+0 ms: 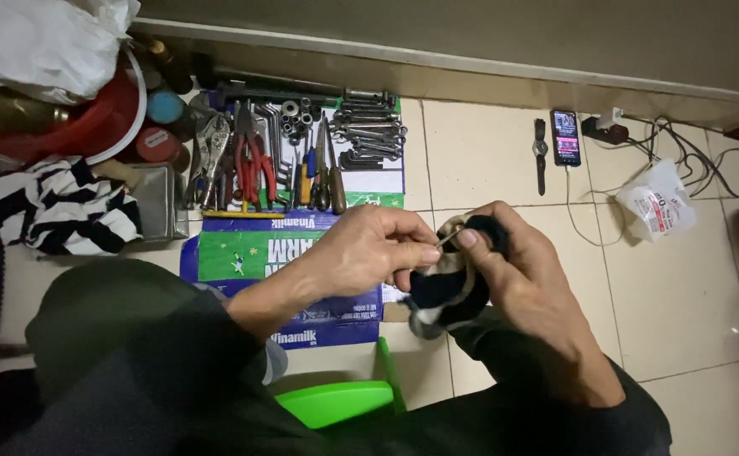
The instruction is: A person cleans various wrenches and hand tools using a cloth and organizes them on a cardboard sheet on the floor.
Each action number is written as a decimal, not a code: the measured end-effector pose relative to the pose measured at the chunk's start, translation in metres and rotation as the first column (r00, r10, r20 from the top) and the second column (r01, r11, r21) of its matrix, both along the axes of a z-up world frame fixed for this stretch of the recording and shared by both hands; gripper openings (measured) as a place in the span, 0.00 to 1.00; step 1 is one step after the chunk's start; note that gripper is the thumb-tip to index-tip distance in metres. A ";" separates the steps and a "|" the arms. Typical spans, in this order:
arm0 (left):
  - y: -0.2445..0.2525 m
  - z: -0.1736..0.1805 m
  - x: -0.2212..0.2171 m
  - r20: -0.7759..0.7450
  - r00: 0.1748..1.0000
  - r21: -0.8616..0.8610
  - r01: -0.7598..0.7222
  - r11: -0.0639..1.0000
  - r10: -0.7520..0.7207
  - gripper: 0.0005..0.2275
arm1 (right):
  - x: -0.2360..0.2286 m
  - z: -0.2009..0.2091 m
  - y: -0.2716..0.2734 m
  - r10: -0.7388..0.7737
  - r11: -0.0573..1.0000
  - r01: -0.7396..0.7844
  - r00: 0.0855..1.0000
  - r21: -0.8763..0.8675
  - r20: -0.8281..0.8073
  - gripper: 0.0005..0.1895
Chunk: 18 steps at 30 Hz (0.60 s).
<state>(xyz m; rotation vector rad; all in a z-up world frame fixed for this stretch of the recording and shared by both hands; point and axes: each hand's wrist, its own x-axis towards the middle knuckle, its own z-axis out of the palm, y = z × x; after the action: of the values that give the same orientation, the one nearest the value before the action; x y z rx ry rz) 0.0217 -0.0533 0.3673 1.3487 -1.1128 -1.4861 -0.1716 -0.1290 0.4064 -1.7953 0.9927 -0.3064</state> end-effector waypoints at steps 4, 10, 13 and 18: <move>0.003 0.002 -0.001 0.105 0.993 -0.073 -0.040 0.997 0.048 0.05 | -0.002 0.003 0.000 -0.022 0.996 0.016 0.998 0.087 0.065 0.06; 0.000 -0.006 -0.006 -0.010 0.994 -0.048 -0.107 0.993 0.106 0.06 | -0.009 -0.007 -0.003 -0.188 0.870 0.027 0.941 0.492 0.282 0.05; -0.004 -0.024 -0.011 -0.202 0.968 0.026 -0.149 0.989 0.151 0.06 | -0.003 -0.010 0.003 -0.028 0.989 0.029 1.000 -0.143 0.009 0.12; -0.009 -0.031 0.002 -0.375 0.897 0.005 -0.250 0.968 0.234 0.12 | 0.006 -0.003 0.009 -0.220 0.902 0.139 0.963 -0.410 -0.156 0.12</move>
<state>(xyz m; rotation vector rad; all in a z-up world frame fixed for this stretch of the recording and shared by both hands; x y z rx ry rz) 0.0233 -0.0628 0.3363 1.0702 -0.7016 -1.4461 -0.1656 -0.1198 0.4037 -2.1338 1.3166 -0.4782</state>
